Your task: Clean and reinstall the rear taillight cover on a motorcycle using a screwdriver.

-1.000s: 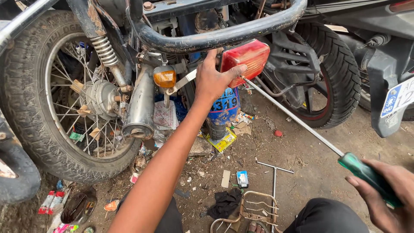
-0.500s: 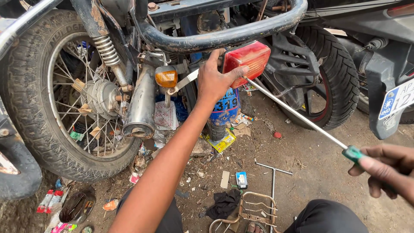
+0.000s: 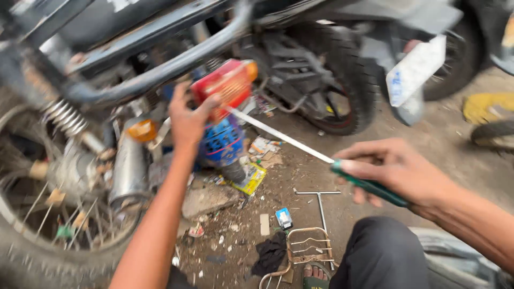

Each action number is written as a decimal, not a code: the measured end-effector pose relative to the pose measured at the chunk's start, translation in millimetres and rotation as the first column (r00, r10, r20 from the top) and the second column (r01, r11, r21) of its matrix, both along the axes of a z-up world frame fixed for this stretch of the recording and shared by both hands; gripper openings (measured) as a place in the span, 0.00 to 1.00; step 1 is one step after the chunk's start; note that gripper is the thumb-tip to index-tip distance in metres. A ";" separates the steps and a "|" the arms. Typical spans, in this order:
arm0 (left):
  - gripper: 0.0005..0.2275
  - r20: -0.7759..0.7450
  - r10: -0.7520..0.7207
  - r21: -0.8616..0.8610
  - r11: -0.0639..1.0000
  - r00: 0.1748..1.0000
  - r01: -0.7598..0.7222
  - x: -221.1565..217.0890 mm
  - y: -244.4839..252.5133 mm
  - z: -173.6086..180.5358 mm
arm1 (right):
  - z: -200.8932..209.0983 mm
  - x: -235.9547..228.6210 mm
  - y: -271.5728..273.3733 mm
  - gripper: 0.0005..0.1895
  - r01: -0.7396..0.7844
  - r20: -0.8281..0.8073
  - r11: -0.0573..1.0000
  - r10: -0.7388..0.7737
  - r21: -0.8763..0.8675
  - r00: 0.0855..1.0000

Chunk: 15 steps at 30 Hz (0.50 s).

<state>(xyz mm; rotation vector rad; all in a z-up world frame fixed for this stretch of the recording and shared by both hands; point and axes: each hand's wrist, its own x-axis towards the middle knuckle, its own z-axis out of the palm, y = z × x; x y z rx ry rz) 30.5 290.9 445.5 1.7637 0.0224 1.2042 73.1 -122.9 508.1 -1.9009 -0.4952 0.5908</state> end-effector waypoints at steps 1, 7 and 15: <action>0.23 0.006 -0.034 0.020 0.999 0.999 0.034 4.9 -5.8 3.2 | 8.0 -5.6 -0.9 0.19 0.034 0.006 0.999 -0.034 0.020 0.999; 0.23 -0.142 0.205 -0.017 0.978 0.968 -0.209 -0.4 -12.9 1.9 | 25.3 -24.4 -6.2 0.34 -0.026 -0.104 0.964 0.055 0.263 0.993; 0.27 -0.144 0.209 -0.037 0.976 0.967 -0.216 3.3 -14.8 4.4 | 6.1 -13.8 -8.5 0.19 -0.107 0.947 0.947 0.312 -0.303 0.079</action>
